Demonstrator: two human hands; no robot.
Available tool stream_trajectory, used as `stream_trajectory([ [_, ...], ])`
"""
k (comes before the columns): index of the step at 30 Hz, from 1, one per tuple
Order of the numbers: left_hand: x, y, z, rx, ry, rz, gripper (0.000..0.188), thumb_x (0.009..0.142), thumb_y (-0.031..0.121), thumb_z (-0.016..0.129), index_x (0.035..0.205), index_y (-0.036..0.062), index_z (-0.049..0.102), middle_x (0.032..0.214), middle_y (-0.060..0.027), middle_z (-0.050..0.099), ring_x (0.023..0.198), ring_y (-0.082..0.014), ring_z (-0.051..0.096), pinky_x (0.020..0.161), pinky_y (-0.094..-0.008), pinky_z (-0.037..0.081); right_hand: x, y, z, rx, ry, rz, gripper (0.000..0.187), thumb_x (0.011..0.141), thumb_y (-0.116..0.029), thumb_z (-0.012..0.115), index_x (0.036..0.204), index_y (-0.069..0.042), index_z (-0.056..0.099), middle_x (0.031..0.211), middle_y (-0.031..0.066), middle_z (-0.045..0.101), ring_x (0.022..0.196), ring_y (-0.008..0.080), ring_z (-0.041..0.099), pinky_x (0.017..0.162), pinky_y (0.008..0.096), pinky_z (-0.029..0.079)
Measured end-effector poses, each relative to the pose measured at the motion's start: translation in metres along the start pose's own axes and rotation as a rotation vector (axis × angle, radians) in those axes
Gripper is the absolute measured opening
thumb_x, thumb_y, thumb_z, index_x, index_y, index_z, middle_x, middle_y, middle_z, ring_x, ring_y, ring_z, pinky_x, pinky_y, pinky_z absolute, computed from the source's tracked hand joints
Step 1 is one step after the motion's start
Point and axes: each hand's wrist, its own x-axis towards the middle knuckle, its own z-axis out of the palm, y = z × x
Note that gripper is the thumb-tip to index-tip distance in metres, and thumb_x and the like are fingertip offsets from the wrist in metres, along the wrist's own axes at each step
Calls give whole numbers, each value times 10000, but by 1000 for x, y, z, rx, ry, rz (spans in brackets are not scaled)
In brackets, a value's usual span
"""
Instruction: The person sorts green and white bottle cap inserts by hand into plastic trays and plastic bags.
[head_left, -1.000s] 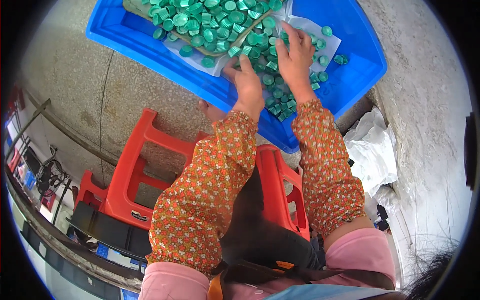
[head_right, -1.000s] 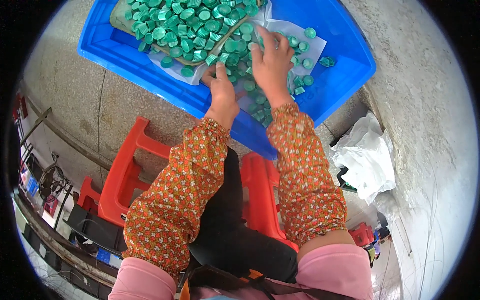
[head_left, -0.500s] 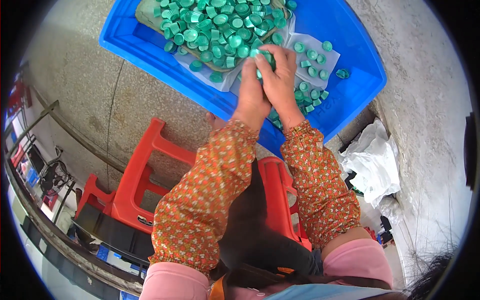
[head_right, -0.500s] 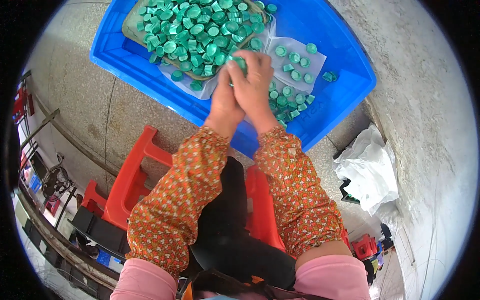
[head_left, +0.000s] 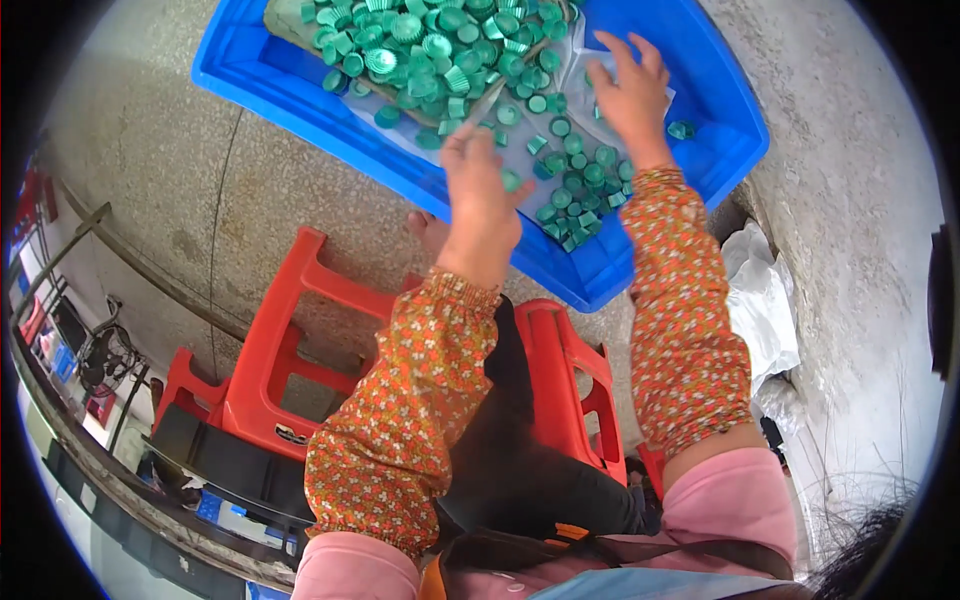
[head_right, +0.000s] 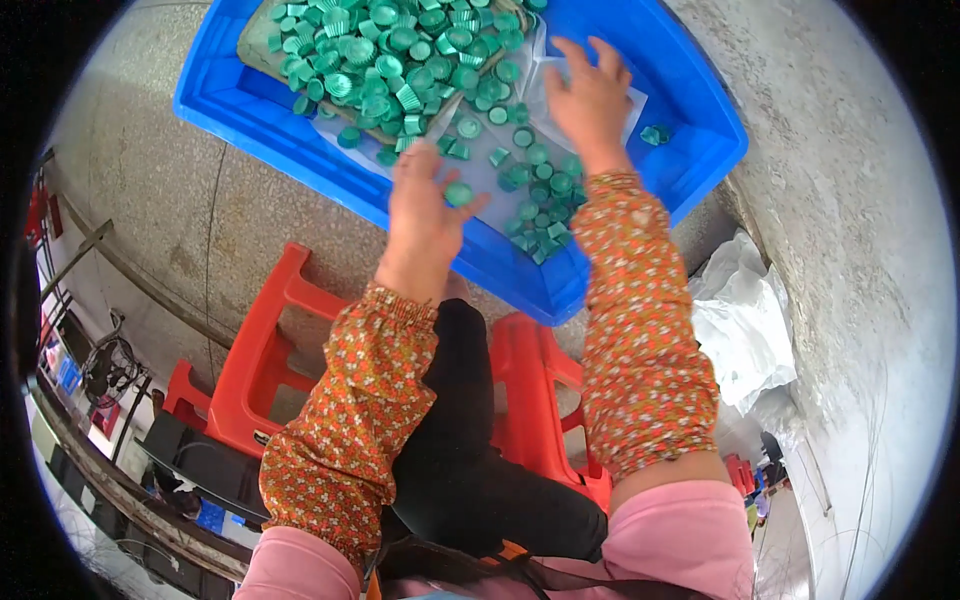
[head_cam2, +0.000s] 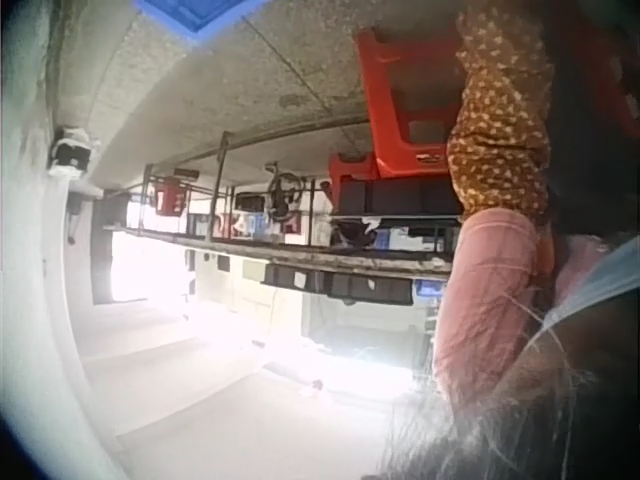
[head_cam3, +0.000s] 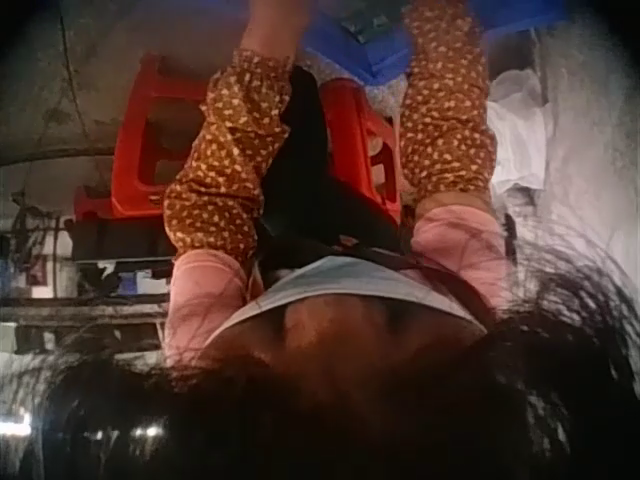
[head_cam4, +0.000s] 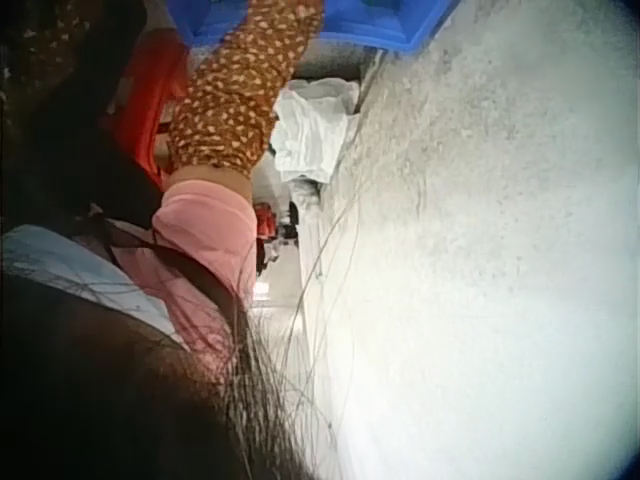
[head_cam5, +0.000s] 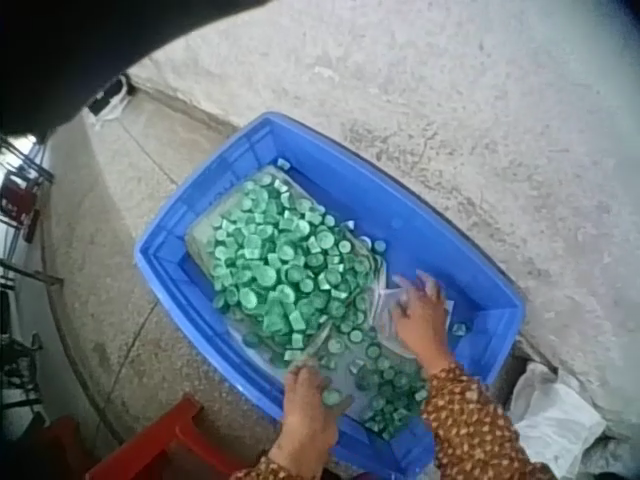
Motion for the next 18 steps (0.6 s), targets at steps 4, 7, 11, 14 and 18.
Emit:
stream_trajectory([
  [4, 25, -50, -4, 188, 32, -161, 466, 987, 315, 583, 1407, 211, 411, 1352, -79, 410, 1189, -290, 411, 925, -660, 442, -43, 44, -3, -10, -141, -92, 328, 870, -306, 705, 1182, -204, 694, 1199, 147, 616, 1207, 346, 528, 1037, 544, 396],
  [7, 44, -93, -14, 502, 174, 79, 476, 989, 331, 592, 1423, 215, 434, 1329, -106, 429, 1165, -294, 436, 936, -569, 455, -101, 15, -15, 110, -393, 69, 339, 862, -283, 719, 1188, -202, 676, 1121, 115, 621, 1122, 337, 546, 981, 515, 404],
  [11, 51, -100, -10, 686, 18, 279, 402, 1010, 320, 598, 1374, 170, 518, 1275, -273, 477, 1151, -383, 491, 1016, -442, 420, -131, -21, -46, 317, -479, 182, 368, 872, -254, 715, 1224, -170, 649, 1084, 127, 619, 1083, 341, 553, 951, 512, 416],
  [14, 50, -97, -2, 777, 109, 236, 394, 1010, 367, 592, 1343, 161, 553, 1262, -290, 484, 1153, -400, 498, 1016, -459, 424, -135, -6, -51, 122, -491, 301, 375, 904, -266, 684, 1260, -159, 634, 1098, 155, 628, 1113, 354, 548, 943, 529, 420],
  [18, 46, -105, 0, 947, 101, 242, 418, 1000, 442, 588, 1305, 157, 579, 1244, -289, 533, 1157, -414, 513, 1014, -476, 428, -147, -39, -37, 87, -459, 237, 406, 943, -316, 638, 1313, -150, 606, 1222, 209, 586, 1148, 398, 528, 956, 545, 419],
])
